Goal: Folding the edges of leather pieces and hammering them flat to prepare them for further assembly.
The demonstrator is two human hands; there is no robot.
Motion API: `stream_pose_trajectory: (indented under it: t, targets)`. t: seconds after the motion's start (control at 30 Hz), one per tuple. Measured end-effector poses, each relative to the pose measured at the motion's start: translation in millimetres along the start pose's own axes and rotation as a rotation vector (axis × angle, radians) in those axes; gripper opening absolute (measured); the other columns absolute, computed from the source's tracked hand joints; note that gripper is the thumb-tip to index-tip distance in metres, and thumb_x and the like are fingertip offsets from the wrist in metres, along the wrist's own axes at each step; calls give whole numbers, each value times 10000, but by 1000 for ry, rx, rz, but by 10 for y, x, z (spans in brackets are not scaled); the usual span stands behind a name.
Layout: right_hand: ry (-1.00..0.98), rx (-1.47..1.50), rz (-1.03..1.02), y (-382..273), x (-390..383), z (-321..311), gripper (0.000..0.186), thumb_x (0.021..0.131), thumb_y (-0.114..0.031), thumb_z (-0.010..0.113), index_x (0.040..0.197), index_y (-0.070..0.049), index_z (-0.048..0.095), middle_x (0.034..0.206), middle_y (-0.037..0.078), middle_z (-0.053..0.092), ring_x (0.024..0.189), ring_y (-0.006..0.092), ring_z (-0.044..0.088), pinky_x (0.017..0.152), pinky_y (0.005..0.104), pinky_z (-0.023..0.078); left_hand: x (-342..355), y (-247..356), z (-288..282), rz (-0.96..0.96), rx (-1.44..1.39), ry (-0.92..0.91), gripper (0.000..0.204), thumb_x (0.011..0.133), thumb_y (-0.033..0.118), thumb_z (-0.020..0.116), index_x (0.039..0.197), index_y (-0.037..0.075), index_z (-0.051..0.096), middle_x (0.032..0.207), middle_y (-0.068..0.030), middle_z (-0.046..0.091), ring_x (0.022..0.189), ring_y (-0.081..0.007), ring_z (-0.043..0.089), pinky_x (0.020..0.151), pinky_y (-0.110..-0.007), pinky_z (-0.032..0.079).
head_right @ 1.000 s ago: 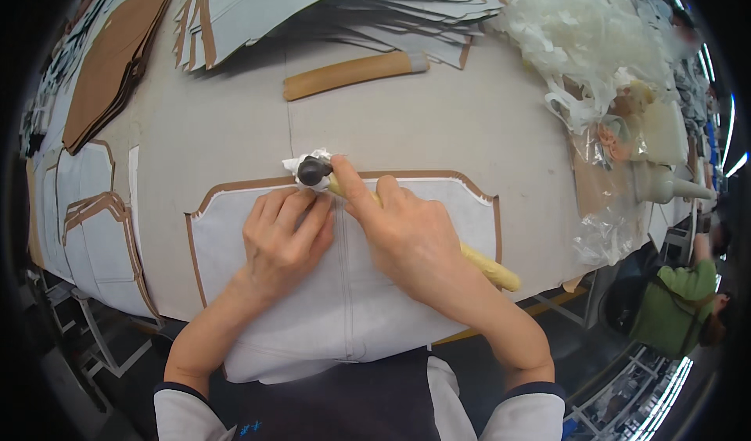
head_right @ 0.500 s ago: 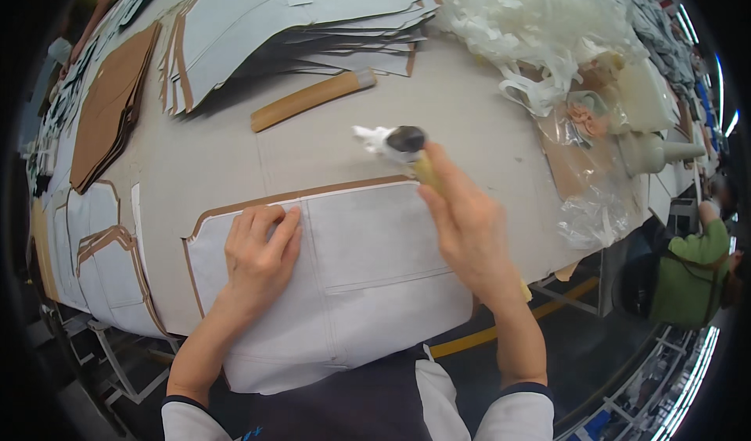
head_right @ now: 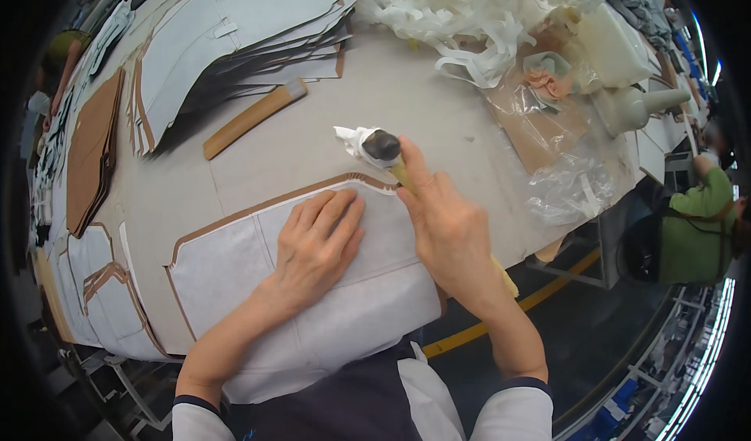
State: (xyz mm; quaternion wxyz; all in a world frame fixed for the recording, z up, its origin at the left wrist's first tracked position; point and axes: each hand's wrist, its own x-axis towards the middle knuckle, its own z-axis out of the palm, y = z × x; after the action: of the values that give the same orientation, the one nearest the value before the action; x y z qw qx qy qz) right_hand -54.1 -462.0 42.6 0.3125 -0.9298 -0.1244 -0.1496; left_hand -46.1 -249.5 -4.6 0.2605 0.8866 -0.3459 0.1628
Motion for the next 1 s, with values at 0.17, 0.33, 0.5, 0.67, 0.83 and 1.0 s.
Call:
stream_pose_trajectory:
  t: [0.17, 0.33, 0.5, 0.67, 0.83, 1.0]
  targets:
    - [-208, -88, 0, -24, -11, 80, 656, 984, -109, 697, 1600, -118, 471, 782, 118, 552, 569, 296, 584, 522, 412, 479, -23, -22, 8, -8, -15, -6, 447, 788, 83, 810, 1216, -2, 711, 1281, -130, 679, 1182, -308, 642, 969, -424, 532]
    - [-77, -27, -40, -50, 81, 124, 638, 992, -120, 683, 1594, -107, 473, 782, 119, 557, 564, 300, 599, 522, 410, 492, 8, -21, -15, -4, -12, -3, 429, 796, 83, 810, 1206, -4, 719, 1283, -138, 679, 1200, -317, 639, 975, -429, 530]
    - [-220, -73, -14, -144, 174, 109, 608, 1001, -139, 668, 1581, -100, 487, 795, 137, 585, 598, 311, 634, 537, 420, 512, 2, -42, -28, 2, -8, -4, 410, 798, 97, 809, 1183, -14, 723, 1267, -152, 681, 1193, -313, 642, 967, -422, 537]
    - [-248, -79, -73, -127, 205, 175, 605, 1002, -153, 666, 1577, -99, 486, 797, 135, 605, 595, 311, 638, 541, 431, 514, -14, -75, -58, -6, -15, 12, 408, 795, 82, 817, 1185, -2, 729, 1267, -149, 684, 1198, -327, 644, 965, -436, 549]
    - [-272, -170, -56, -101, 85, 142, 606, 1001, -157, 673, 1573, -98, 483, 800, 137, 617, 601, 311, 639, 549, 427, 515, 6, -46, -55, -25, 8, 13, 396, 797, 67, 818, 1176, -7, 728, 1273, -142, 685, 1196, -327, 652, 960, -421, 563]
    - [-127, -65, -40, -139, 126, 117, 613, 1003, -148, 675, 1581, -105, 476, 795, 130, 599, 589, 309, 640, 540, 427, 516, -49, -60, -73, -25, -15, -4, 406, 804, 70, 817, 1190, -16, 725, 1280, -143, 684, 1196, -319, 656, 958, -414, 568]
